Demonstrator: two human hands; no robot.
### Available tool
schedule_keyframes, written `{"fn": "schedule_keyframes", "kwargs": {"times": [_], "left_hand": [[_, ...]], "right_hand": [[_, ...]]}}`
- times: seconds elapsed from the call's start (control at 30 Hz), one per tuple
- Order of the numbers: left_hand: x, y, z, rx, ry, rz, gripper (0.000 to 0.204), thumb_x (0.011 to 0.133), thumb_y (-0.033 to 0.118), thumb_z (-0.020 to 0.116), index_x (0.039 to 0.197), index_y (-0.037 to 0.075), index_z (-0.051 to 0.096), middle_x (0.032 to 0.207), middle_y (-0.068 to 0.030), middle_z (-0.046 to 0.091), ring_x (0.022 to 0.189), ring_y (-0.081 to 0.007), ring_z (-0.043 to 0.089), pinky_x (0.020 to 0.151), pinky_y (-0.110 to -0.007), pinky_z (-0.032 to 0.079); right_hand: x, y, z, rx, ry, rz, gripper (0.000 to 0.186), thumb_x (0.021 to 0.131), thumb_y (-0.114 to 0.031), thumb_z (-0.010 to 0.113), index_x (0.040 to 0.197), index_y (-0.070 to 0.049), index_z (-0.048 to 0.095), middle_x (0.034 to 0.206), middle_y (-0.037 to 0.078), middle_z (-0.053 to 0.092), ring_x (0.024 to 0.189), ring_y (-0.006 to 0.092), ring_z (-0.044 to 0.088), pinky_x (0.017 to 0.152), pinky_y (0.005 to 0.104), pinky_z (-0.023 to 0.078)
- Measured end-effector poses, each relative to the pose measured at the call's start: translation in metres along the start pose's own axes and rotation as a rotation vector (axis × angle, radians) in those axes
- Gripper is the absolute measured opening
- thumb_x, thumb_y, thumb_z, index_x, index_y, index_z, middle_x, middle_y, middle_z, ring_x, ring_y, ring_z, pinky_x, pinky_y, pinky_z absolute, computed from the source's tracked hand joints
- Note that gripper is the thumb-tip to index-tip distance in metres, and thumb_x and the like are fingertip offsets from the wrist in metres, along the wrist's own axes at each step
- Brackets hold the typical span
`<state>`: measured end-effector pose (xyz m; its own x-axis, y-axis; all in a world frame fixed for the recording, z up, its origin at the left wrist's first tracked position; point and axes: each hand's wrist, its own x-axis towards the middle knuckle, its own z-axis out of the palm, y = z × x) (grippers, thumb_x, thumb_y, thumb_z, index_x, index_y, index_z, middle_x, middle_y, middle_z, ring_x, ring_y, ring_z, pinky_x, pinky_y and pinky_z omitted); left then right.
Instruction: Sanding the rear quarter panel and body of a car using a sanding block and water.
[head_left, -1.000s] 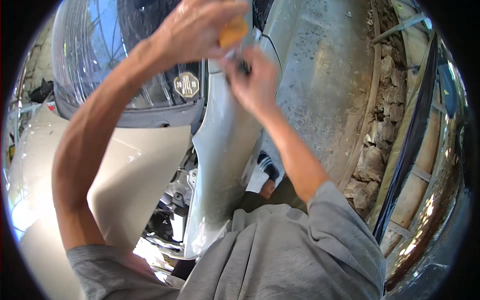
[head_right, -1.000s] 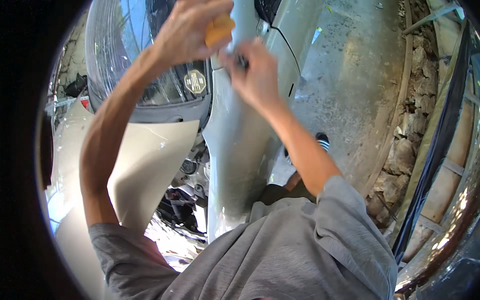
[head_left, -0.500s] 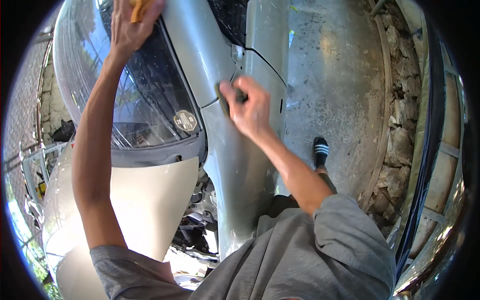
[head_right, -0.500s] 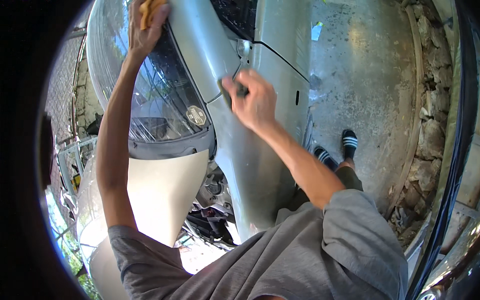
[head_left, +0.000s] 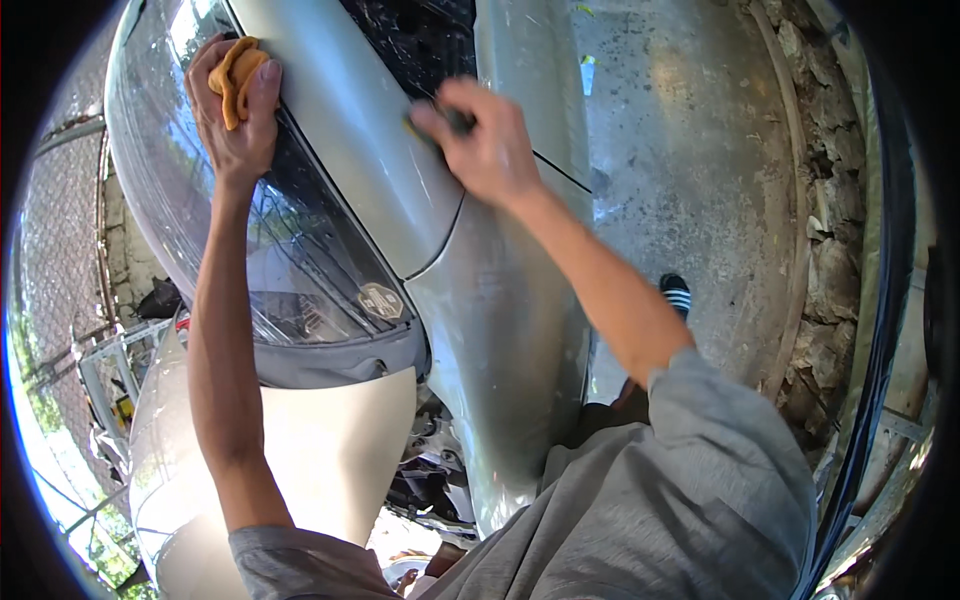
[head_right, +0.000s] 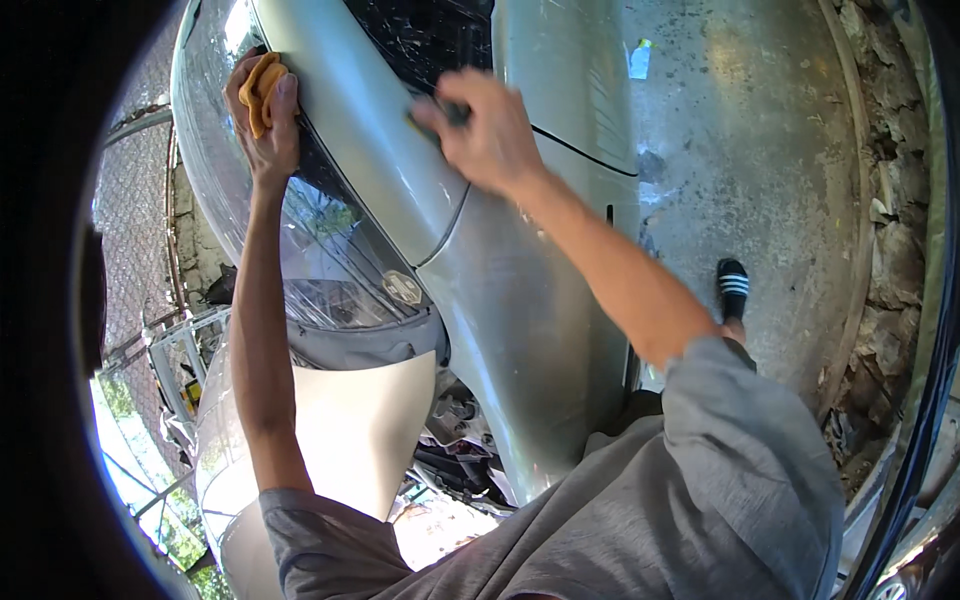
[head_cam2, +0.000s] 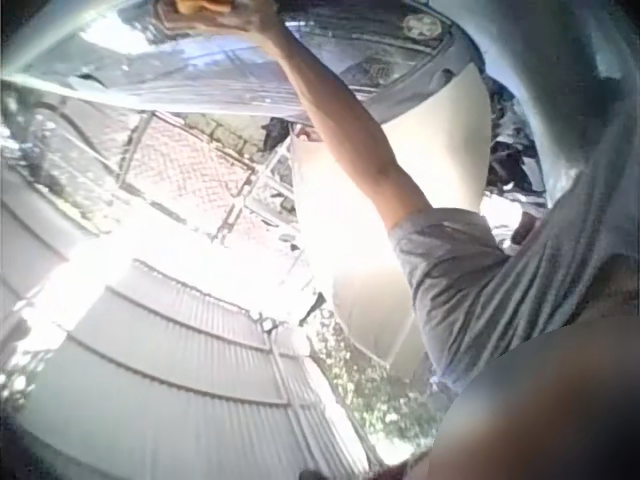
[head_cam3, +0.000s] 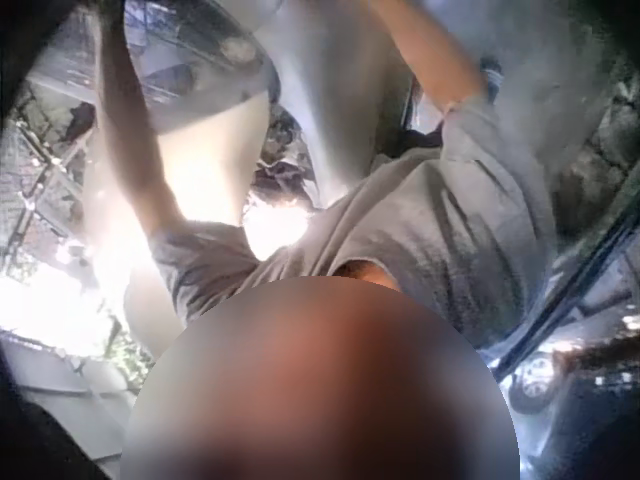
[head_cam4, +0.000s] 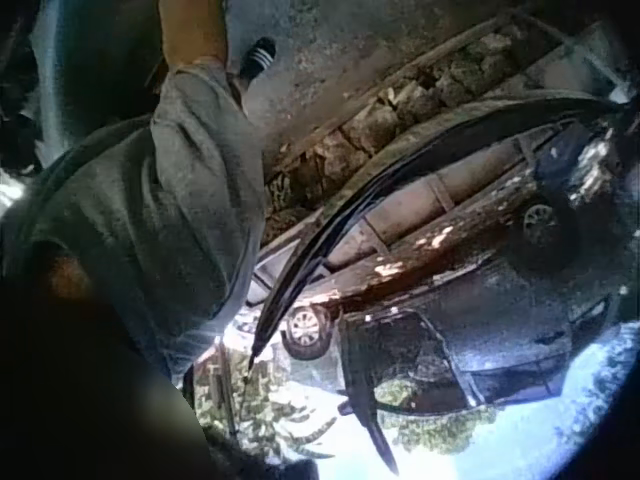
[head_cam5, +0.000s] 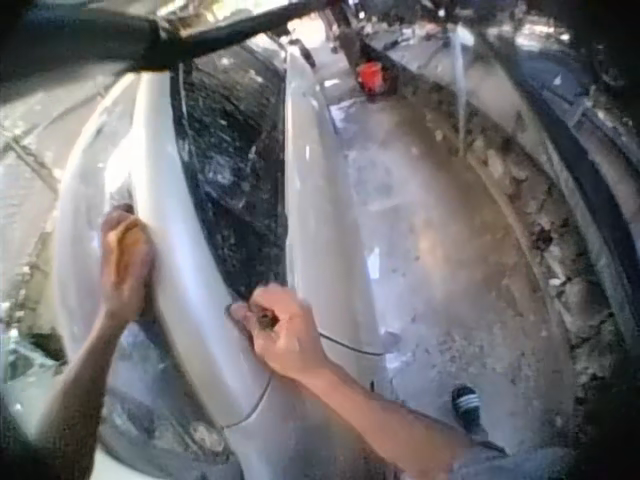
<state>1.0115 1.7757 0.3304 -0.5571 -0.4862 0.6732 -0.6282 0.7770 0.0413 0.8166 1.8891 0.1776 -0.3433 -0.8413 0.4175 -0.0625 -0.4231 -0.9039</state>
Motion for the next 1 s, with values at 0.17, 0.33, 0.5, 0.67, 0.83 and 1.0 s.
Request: {"fn": "schedule_keyframes", "kwargs": {"times": [0.17,0.33,0.5,0.67,0.83,1.0], "left_hand": [[-0.001,-0.002,-0.017,0.014,-0.052,0.008,0.052,0.086,0.034,0.069,0.121,-0.001,0.055,0.127,-0.0224,0.053,0.123,-0.0368,0.048,0.103,-0.047,0.037],[0.005,0.005,0.013,-0.026,-0.03,0.012,0.052,0.086,0.036,0.068,0.12,-0.001,0.055,0.126,-0.024,0.052,0.123,-0.0379,0.047,0.102,-0.047,0.037],[0.0,0.006,-0.014,0.058,-0.026,-0.007,0.052,0.084,0.038,0.068,0.117,0.0,0.056,0.126,-0.0231,0.052,0.124,-0.0375,0.048,0.102,-0.048,0.037],[0.006,0.004,0.007,0.027,-0.02,0.024,0.05,0.084,0.037,0.069,0.117,0.001,0.057,0.128,-0.0225,0.053,0.123,-0.0371,0.048,0.102,-0.047,0.038],[-0.003,-0.001,-0.015,0.137,-0.024,0.009,0.053,0.083,0.04,0.07,0.12,0.003,0.058,0.132,-0.0209,0.052,0.123,-0.0365,0.049,0.102,-0.046,0.038],[0.001,0.004,-0.008,0.094,0.0,0.012,0.05,0.089,0.034,0.067,0.126,0.003,0.055,0.138,-0.0193,0.049,0.125,-0.0342,0.049,0.104,-0.043,0.039]], "right_hand": [[-0.032,0.015,-0.003,0.083,-0.099,-0.111,0.031,0.087,-0.025,0.073,0.077,0.001,0.059,0.072,0.014,0.054,0.063,0.0293,0.051,0.062,0.0357,0.042],[0.106,0.012,0.019,0.068,-0.018,-0.336,0.037,0.088,-0.033,0.071,0.077,-0.001,0.058,0.069,0.016,0.051,0.06,0.0293,0.05,0.055,0.0373,0.041],[0.015,0.005,0.003,0.078,-0.139,-0.199,0.029,0.086,-0.022,0.073,0.074,0.0,0.059,0.069,0.017,0.055,0.064,0.031,0.054,0.06,0.0379,0.043],[0.153,0.004,0.027,-0.094,-0.189,-0.307,0.033,0.088,-0.029,0.07,0.075,-0.001,0.06,0.072,0.014,0.059,0.063,0.0283,0.057,0.057,0.04,0.044],[0.056,-0.041,-0.002,-0.05,-0.451,0.019,0.04,0.083,-0.035,0.074,0.069,-0.003,0.057,0.074,0.017,0.058,0.071,0.0353,0.057,0.063,0.0427,0.046],[0.09,-0.03,0.017,-0.121,-0.244,-0.386,0.035,0.081,-0.038,0.076,0.074,-0.005,0.065,0.072,0.017,0.058,0.069,0.0347,0.058,0.066,0.0401,0.05]]}}
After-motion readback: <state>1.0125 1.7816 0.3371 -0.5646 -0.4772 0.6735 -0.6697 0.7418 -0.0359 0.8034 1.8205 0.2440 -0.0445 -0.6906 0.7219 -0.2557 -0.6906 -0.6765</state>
